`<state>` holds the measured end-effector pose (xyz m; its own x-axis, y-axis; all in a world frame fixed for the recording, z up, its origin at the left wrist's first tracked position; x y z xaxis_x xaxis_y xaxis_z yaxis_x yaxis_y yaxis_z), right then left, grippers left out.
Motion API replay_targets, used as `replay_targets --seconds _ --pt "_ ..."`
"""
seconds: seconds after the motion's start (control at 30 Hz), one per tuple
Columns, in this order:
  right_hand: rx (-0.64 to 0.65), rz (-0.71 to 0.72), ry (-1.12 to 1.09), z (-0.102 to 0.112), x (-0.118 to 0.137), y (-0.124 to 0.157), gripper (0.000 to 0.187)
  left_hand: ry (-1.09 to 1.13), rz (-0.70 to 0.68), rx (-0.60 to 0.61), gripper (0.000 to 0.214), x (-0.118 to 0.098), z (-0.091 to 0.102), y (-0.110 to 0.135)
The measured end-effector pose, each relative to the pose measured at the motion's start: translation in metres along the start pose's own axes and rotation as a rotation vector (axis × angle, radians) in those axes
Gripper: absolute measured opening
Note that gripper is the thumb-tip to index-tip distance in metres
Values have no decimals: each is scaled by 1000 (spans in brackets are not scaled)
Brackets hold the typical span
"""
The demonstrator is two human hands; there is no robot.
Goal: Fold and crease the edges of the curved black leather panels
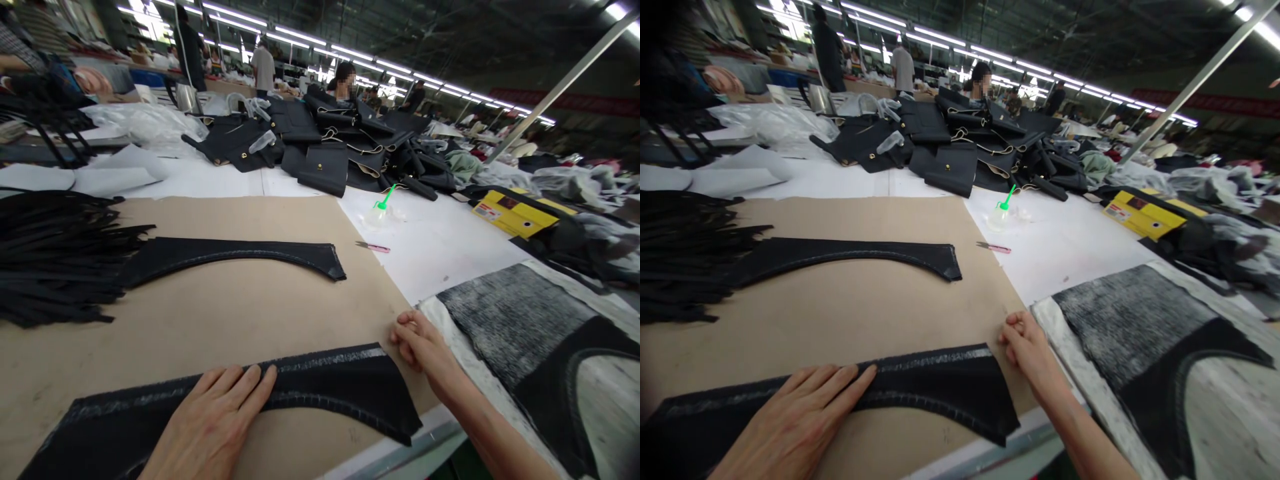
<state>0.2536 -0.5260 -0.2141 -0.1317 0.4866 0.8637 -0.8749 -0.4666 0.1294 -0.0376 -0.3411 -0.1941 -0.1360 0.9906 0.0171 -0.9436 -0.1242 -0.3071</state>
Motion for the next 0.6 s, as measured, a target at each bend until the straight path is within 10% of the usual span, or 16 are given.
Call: replay_targets --seconds 0.13,0.37,0.6 --pt "-101 300 174 4 31 17 22 38 39 21 59 -1 -5 4" --pt "436 906 475 -99 85 92 50 48 122 95 49 -9 -8 4" --pt "300 1146 640 -127 69 103 64 132 211 84 40 -9 -6 12"
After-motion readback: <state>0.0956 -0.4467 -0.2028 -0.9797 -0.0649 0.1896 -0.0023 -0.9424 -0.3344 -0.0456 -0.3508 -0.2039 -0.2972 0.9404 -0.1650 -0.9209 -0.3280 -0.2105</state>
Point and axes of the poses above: each hand's wrist, its own y-axis away from the middle knuckle, its own z-axis out of the back of the hand, x = y × z, the point moved 4 cm from there along -y, towards the middle knuckle, and after that the axes turned 1 degree about -x, right-handed, at the moved point
